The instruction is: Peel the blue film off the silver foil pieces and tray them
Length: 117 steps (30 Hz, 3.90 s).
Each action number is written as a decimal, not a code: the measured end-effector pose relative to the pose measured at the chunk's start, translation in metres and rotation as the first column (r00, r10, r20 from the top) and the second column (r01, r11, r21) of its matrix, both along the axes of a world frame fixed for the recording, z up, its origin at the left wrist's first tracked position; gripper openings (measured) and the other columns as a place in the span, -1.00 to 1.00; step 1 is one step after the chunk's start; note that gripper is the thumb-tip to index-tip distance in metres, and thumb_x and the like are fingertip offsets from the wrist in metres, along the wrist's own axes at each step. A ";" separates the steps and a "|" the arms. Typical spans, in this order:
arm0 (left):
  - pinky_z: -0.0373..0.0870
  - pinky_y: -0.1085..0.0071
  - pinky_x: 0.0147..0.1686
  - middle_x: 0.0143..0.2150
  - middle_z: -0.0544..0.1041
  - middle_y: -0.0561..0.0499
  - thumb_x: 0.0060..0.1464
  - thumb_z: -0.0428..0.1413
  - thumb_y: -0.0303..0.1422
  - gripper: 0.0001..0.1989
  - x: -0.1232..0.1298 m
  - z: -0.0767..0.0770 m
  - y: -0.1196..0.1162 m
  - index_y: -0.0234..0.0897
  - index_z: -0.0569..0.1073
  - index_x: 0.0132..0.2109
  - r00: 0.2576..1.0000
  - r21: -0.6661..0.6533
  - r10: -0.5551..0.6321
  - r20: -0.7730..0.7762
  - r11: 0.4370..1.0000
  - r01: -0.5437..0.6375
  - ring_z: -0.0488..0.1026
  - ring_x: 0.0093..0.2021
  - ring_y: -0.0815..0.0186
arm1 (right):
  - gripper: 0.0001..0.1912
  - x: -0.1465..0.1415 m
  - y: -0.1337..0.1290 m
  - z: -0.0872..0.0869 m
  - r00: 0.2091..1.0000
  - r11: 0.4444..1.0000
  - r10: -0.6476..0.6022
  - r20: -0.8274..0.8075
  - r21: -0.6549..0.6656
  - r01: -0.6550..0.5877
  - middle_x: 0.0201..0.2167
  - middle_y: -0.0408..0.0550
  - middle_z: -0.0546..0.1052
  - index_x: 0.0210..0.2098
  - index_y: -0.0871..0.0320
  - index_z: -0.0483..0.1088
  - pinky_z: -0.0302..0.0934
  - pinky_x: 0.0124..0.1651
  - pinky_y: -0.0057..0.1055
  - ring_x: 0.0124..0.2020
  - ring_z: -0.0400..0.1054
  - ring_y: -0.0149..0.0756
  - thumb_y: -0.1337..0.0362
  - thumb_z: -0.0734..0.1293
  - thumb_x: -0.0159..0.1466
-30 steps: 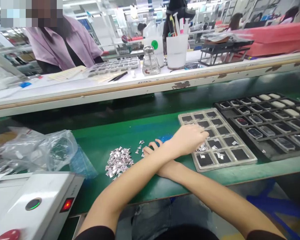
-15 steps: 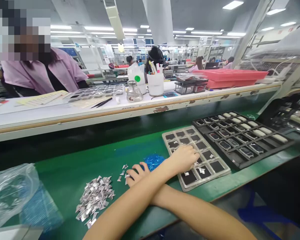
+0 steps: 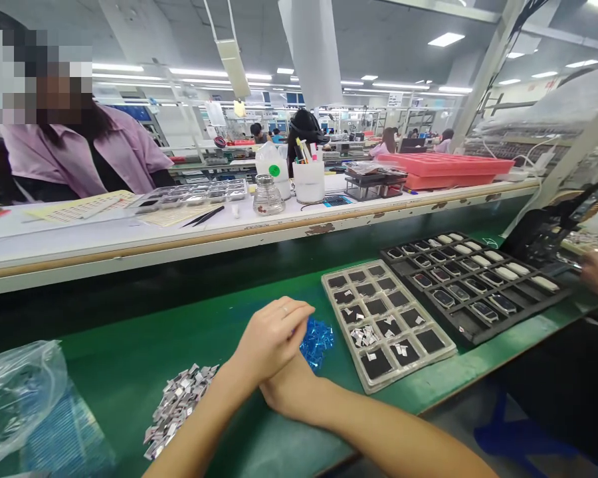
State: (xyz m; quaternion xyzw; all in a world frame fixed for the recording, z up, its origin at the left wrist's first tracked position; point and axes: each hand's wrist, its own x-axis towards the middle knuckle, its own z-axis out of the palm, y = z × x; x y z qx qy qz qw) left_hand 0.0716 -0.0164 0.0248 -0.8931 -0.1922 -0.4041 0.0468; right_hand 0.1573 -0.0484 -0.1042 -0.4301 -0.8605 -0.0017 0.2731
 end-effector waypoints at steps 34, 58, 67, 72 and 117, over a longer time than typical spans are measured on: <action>0.47 0.45 -0.22 -0.26 0.69 0.01 0.27 0.18 -0.40 -0.81 -0.069 -0.058 0.003 -0.27 0.70 -0.09 0.946 -0.751 0.142 0.291 0.647 0.134 0.57 -0.29 0.34 | -0.88 0.043 0.008 0.036 0.885 0.995 0.020 -0.465 -0.079 -0.063 -0.12 -0.06 0.51 0.01 0.06 0.43 0.28 -0.02 -0.27 -0.09 0.41 -0.18 0.31 0.25 0.61; 0.42 0.43 -0.26 -0.33 0.67 0.02 0.24 0.16 -0.41 -0.82 -0.066 -0.067 0.004 -0.23 0.69 -0.15 0.958 -0.702 0.195 0.213 0.712 0.011 0.54 -0.37 0.34 | -0.86 0.043 0.009 0.046 0.844 0.996 -0.081 -0.530 -0.080 0.046 -0.28 -0.10 0.53 -0.19 0.08 0.48 0.32 -0.20 -0.31 -0.29 0.42 -0.25 0.24 0.33 0.52; 0.37 0.45 -0.27 -0.33 0.64 0.05 0.23 0.13 -0.46 -0.83 -0.066 -0.070 0.002 -0.23 0.64 -0.20 0.958 -0.694 0.219 0.183 0.719 -0.031 0.51 -0.35 0.36 | -0.87 0.039 0.004 0.043 0.843 0.995 -0.074 -0.533 -0.099 0.024 -0.28 -0.09 0.53 -0.19 0.08 0.47 0.32 -0.19 -0.31 -0.28 0.42 -0.25 0.28 0.31 0.51; 0.35 0.46 -0.30 -0.37 0.61 0.05 0.22 0.13 -0.45 -0.85 -0.067 -0.069 0.000 -0.25 0.63 -0.22 0.957 -0.696 0.227 0.182 0.717 -0.038 0.49 -0.37 0.36 | -0.87 0.037 0.004 0.040 0.835 0.994 -0.074 -0.545 -0.112 0.015 -0.26 -0.10 0.54 -0.19 0.08 0.48 0.32 -0.17 -0.31 -0.26 0.43 -0.26 0.29 0.30 0.50; 0.47 0.54 -0.31 -0.37 0.60 0.08 0.29 0.23 -0.57 -0.86 -0.048 -0.057 -0.014 -0.31 0.59 -0.05 0.855 -0.142 0.122 0.504 0.988 -0.057 0.49 -0.43 0.47 | -0.70 0.038 -0.003 0.065 0.919 0.873 0.153 -0.364 0.485 0.047 -0.12 0.07 0.66 0.06 0.13 0.55 0.53 -0.14 -0.32 -0.19 0.60 -0.21 0.54 0.44 0.40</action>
